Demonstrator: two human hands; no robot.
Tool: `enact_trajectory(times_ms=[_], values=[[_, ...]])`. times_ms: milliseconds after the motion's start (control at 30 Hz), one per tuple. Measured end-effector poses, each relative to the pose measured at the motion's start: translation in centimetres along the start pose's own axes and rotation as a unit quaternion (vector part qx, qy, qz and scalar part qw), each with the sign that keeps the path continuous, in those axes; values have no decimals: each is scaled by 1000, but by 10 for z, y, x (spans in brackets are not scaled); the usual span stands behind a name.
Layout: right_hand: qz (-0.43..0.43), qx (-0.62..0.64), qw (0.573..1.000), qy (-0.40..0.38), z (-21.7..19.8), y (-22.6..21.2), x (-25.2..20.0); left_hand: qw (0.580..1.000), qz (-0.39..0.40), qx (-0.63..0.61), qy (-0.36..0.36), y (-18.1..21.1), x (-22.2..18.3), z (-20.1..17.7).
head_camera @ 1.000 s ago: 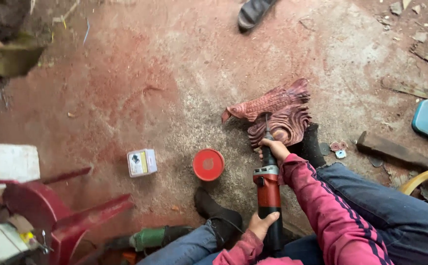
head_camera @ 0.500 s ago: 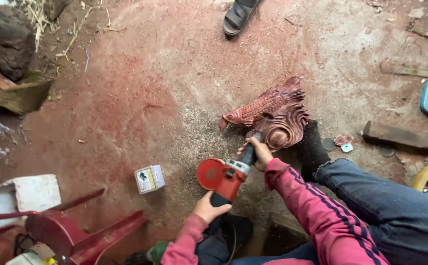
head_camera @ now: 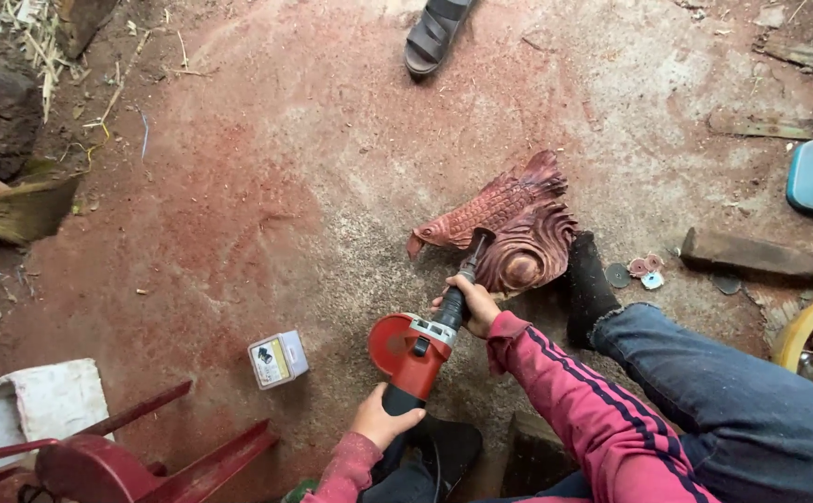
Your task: Sanding a wooden fish carving using a handheld power sander in a workshop environment.
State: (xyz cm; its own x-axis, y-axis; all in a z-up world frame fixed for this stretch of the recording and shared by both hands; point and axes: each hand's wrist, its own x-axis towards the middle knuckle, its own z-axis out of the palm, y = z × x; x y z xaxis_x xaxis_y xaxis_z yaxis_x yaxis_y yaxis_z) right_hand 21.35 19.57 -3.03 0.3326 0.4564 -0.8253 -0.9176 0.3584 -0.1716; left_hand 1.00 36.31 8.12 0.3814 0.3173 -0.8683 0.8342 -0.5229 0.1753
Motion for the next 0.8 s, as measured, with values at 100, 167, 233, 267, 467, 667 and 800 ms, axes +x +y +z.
enact_trajectory(times_ms=[100, 167, 233, 267, 467, 667, 800], values=[[-6, 6, 1000, -10, -2, 0, 1, 999, -31, -14, -16, 13, -13, -1], [-3, 22, 1000, -20, -7, 6, 7, 1000, -24, 1, 0, 4, -12, 6], [-2, 40, 999, -33, -9, 7, 8, 1000, -15, 18, 18, 3, -15, 8], [4, 35, 999, -34, -8, 5, 5, 1000, -20, 14, 15, 7, -18, 7], [-9, 28, 1000, -3, -19, -8, 0, 1000, 3, -9, 24, 16, -10, 30], [-40, 21, 998, 40, -32, -47, -7, 999, 28, -19, -3, 68, -13, 34], [-37, 45, 997, 55, -53, -56, 11, 999, 25, 3, -30, 92, -16, 32]])
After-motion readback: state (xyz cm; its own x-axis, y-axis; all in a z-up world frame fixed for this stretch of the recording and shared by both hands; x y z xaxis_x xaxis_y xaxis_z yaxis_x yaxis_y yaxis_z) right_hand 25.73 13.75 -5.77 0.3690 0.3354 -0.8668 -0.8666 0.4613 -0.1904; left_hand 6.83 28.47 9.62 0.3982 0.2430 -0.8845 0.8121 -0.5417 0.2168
